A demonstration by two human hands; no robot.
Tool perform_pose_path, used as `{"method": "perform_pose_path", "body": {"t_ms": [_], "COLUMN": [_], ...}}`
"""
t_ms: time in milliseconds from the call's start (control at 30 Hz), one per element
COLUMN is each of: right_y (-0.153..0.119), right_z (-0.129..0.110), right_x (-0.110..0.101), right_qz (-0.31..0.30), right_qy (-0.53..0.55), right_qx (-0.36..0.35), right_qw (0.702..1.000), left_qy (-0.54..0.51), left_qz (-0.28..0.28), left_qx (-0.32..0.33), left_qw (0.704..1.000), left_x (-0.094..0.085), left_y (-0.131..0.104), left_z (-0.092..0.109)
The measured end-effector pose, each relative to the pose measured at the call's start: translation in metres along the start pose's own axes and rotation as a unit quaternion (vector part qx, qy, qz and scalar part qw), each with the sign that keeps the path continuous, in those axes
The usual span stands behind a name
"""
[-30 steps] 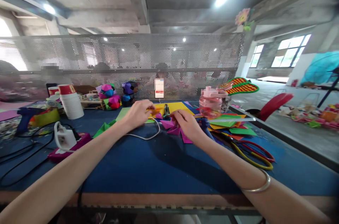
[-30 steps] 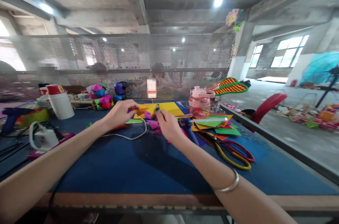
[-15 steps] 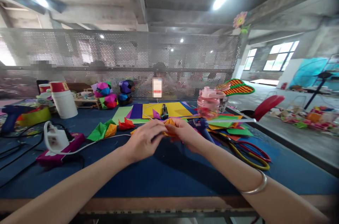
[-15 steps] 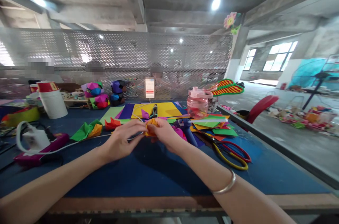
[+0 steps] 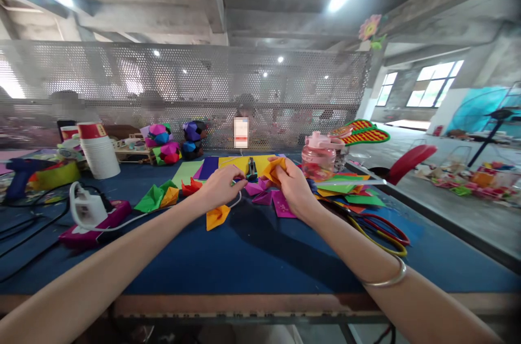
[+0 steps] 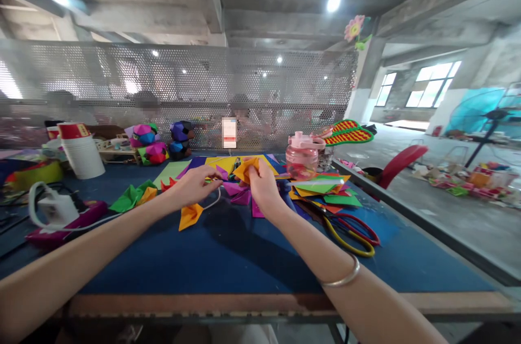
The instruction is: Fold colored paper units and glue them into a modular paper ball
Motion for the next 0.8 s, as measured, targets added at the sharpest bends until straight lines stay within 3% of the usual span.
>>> {"method": "perform_pose_path", "body": {"t_ms": [133, 200, 300, 400, 533, 600, 667, 800], "right_y": [-0.002, -0.006, -0.010, -0.016, -0.023, -0.026, -0.027, -0.035], "right_z": [-0.006, -0.006, -0.001, 0.001, -0.001, -0.002, -0.002, 0.003], "right_x": [0.004, 0.010, 0.015, 0.018, 0.026, 0.028, 0.029, 0.039], "right_qz": [-0.036, -0.063, -0.081, -0.084, -0.112, -0.116, -0.117, -0.154], "right_qy": [0.002, 0.006, -0.013, -0.047, -0.097, -0.123, -0.123, -0.074], "right_qx": [-0.014, -0.012, -0.005, -0.023, -0.041, -0.043, -0.039, -0.023], "right_qw": [0.999, 0.998, 0.997, 0.995, 0.988, 0.985, 0.985, 0.985], "left_qy": [-0.021, -0.029, -0.038, -0.036, -0.092, -0.174, -0.260, -0.242], "left_qz": [-0.186, -0.222, -0.248, -0.241, -0.097, -0.079, -0.095, -0.051], "left_qx": [0.053, 0.057, 0.015, -0.017, -0.085, -0.128, -0.162, -0.107], "left_qw": [0.981, 0.973, 0.968, 0.970, 0.987, 0.973, 0.947, 0.963], "left_x": [0.001, -0.003, 0.000, 0.011, 0.005, 0.009, 0.017, 0.016], "left_y": [-0.003, -0.012, -0.026, -0.033, -0.028, -0.030, -0.033, -0.031], "left_z": [0.000, -0.007, -0.023, -0.032, -0.034, -0.034, -0.033, -0.031]}}
Point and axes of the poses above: each hand's wrist, its own y-axis towards the middle knuckle, its own x-axis out of the palm, z = x × y, the point moved 8 cm from there along y, towards the middle knuckle, and after that the axes turned 5 degrees about z, right-handed, at the moved point
